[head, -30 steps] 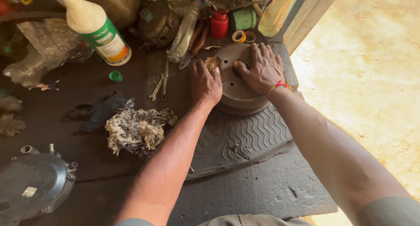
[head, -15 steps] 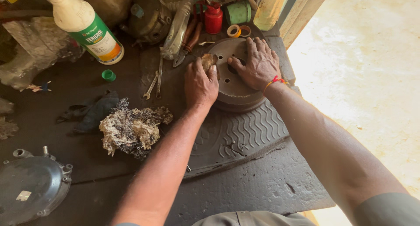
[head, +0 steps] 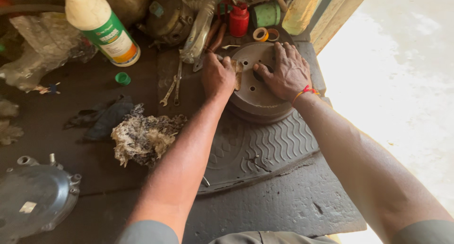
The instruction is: The person cleans a brake drum by hand using a scrap of material and a cleaning cloth.
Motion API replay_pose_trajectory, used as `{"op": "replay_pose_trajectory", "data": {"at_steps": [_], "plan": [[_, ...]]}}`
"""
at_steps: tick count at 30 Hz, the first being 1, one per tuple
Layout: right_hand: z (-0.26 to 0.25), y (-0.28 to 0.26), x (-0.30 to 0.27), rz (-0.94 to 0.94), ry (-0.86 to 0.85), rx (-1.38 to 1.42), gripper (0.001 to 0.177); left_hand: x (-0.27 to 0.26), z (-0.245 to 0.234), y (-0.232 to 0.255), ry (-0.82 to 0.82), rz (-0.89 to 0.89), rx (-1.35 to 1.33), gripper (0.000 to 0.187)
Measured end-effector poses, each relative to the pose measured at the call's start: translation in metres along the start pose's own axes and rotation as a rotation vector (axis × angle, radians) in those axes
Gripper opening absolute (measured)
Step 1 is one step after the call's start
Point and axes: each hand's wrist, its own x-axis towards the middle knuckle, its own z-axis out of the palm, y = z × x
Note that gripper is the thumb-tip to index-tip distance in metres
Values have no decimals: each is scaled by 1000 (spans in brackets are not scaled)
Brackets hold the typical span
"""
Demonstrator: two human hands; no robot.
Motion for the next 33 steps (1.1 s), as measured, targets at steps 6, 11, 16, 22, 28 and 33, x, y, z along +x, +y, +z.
{"op": "replay_pose_trajectory", "data": {"at_steps": [6,11,16,22,28,33], "plan": [[-1,-1,0,-10,20,-1,93,-31,19,-8,64,180,39,40],[3,-1,0,-21,37,-8,94,-63,12,-2,36,252,114,62],[-2,-5,-2,15,-11,-15,94,-125,-9,23,-42,161,-34,84],[3,-3,-2,11,1,-5,91,-137,-4,46,4,42,-76,95],[13,6,3,-5,25,-20,90,-66,1,21,-26,44,-92,99],[7,3,2,11,9,-5,90,-50,-4,15,-185,62,-8,104]]}}
